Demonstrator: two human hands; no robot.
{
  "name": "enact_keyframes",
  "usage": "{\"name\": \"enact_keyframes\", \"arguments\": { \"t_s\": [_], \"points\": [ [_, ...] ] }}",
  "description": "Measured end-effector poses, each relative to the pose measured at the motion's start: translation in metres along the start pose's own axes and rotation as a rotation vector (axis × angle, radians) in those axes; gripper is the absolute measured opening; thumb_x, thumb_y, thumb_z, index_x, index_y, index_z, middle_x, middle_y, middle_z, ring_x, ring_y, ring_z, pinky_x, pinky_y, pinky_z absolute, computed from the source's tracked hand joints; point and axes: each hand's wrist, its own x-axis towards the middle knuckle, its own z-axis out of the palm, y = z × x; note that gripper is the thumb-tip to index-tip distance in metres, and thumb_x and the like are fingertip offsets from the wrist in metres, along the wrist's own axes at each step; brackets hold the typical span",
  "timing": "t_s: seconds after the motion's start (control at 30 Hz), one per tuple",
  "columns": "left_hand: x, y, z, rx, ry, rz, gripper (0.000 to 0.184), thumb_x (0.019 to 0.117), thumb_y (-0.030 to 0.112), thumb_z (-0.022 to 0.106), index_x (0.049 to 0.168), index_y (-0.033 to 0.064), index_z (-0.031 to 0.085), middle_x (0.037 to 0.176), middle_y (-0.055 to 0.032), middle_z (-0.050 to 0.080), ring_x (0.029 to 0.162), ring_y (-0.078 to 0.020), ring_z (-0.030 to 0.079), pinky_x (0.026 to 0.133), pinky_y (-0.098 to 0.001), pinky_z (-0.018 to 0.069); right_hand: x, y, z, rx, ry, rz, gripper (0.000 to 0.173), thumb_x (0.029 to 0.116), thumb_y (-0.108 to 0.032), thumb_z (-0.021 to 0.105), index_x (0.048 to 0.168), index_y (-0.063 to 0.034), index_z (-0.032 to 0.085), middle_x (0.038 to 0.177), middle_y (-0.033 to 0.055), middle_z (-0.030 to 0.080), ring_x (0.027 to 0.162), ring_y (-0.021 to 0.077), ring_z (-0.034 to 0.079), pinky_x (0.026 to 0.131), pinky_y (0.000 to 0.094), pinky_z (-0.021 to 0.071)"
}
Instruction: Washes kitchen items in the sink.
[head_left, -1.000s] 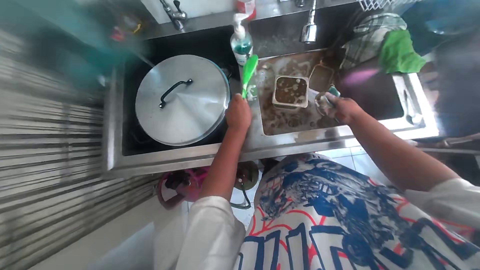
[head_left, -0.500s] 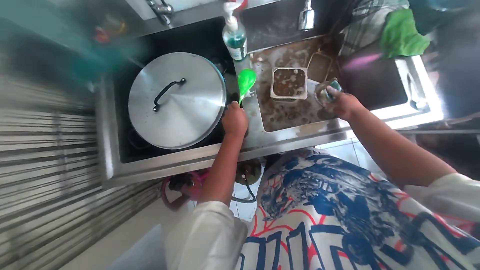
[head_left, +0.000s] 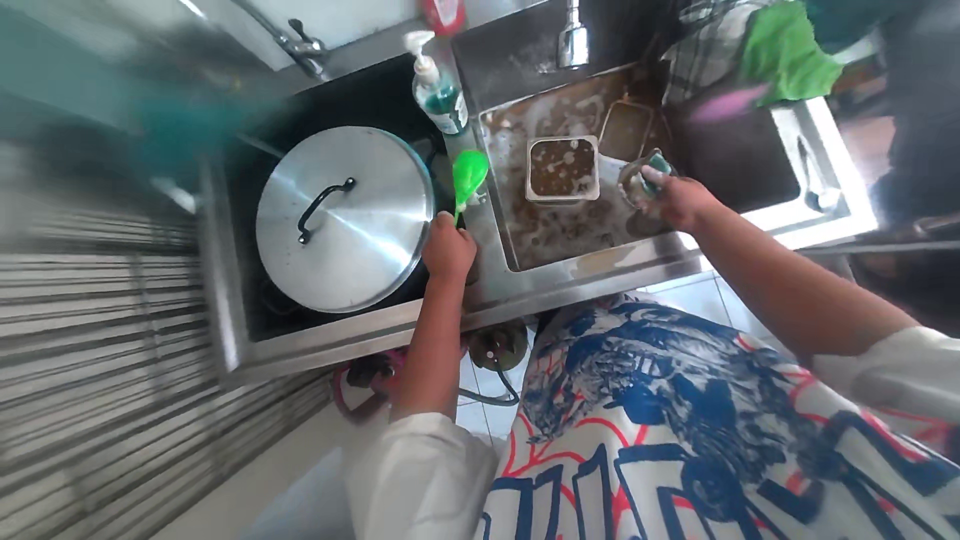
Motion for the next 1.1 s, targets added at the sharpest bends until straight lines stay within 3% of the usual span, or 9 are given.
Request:
{"name": "enact_keyframes", "arguments": {
  "t_s": [0.13,0.3,0.4,0.47,0.57,0.67,0.93,1.03,1.1],
  "points": [
    [0.002,0.002,-0.003,-0.022,-0.005,-0.052,0.041,0.0991,0.017,0.058,0.137,0.0016,0.056,0.134,-0.0232,0.061,0.119,-0.0401,0.064,0.094,-0.0599,0.0533,0.005,-0.005,-0.014,-0.013,-0.011,-0.003,0.052,0.1045,-0.044,0.058,0.138,-0.0045,0.054,0.114,0.0094,0.066,0.088,0.0145,0.066,0.079,0.0314,0.0578],
    [-0.018,0.035,0.0,-0.145,0.292,0.153,0.04,0.0946,0.01,0.06,0.132,-0.0028,0.06,0.132,-0.0285,0.059,0.121,-0.0449,0.06,0.099,-0.0611,0.0486,0.011,-0.012,-0.033,0.036,-0.015,0.018,0.051,0.1042,-0.044,0.059,0.137,-0.0053,0.056,0.113,0.0075,0.067,0.088,0.0123,0.067,0.079,0.0289,0.0585],
    [-0.025,0.1,0.01,-0.265,0.017,0.204,0.044,0.101,0.018,0.057,0.14,-0.0015,0.054,0.128,-0.0237,0.065,0.118,-0.0372,0.065,0.101,-0.0547,0.0521,0.017,-0.017,-0.042,0.078,-0.004,0.035,0.052,0.1041,-0.046,0.058,0.138,-0.0069,0.055,0.112,0.0072,0.067,0.087,0.0128,0.067,0.077,0.0291,0.0581],
    [-0.007,0.14,0.036,-0.479,-0.233,0.06,0.044,0.1031,0.019,0.055,0.143,0.0004,0.051,0.128,-0.0223,0.066,0.118,-0.0338,0.065,0.101,-0.0513,0.0527,0.02,-0.02,-0.046,0.13,0.006,0.051,0.053,0.1041,-0.046,0.058,0.14,-0.0077,0.052,0.111,0.0071,0.066,0.085,0.0128,0.066,0.076,0.0285,0.0576],
    [0.034,0.175,0.092,-0.992,-0.538,-0.475,0.043,0.1069,0.025,0.046,0.145,0.0036,0.046,0.132,-0.02,0.059,0.112,-0.0278,0.062,0.091,-0.0431,0.0527,0.022,-0.02,-0.055,0.169,-0.016,0.068,0.054,0.1036,-0.047,0.059,0.14,-0.008,0.052,0.111,0.0068,0.066,0.086,0.0131,0.067,0.077,0.0296,0.0582],
    [0.054,0.199,0.126,-1.188,-0.521,-0.8,0.049,0.1074,0.031,0.043,0.149,0.0062,0.041,0.143,-0.0204,0.052,0.12,-0.0314,0.059,0.094,-0.0472,0.0518,0.022,-0.025,-0.062,0.184,-0.037,0.073,0.052,0.1051,-0.046,0.056,0.139,-0.0069,0.054,0.11,0.0075,0.066,0.084,0.0137,0.065,0.075,0.0304,0.0569],
    [0.029,0.226,0.137,-1.335,-0.371,-0.57,0.049,0.1104,0.026,0.034,0.15,-0.0033,0.035,0.15,-0.0285,0.044,0.126,-0.0358,0.056,0.092,-0.0445,0.0527,0.016,-0.034,-0.109,0.261,-0.032,0.047,0.047,0.1035,-0.042,0.061,0.132,-0.0052,0.059,0.105,0.0075,0.069,0.08,0.0136,0.067,0.07,0.0292,0.058],
    [-0.004,0.276,0.068,-1.039,-0.366,-0.77,0.043,0.1127,0.014,0.028,0.153,0.0026,0.034,0.152,-0.0181,0.044,0.127,-0.0267,0.051,0.101,-0.0378,0.0438,0.013,-0.037,-0.125,0.25,-0.023,0.029,0.044,0.1044,-0.043,0.059,0.129,-0.0057,0.06,0.1,0.0056,0.069,0.077,0.0122,0.067,0.068,0.0278,0.0578],
    [0.006,0.256,0.089,-0.925,-0.332,-0.675,0.046,0.1113,0.015,0.036,0.155,0.0003,0.031,0.154,-0.0222,0.042,0.131,-0.0315,0.051,0.103,-0.0432,0.0465,0.016,-0.036,-0.133,0.243,-0.028,0.025,0.045,0.1041,-0.043,0.06,0.129,-0.0057,0.06,0.1,0.006,0.069,0.076,0.0126,0.067,0.067,0.0279,0.0576]
  ]
}}
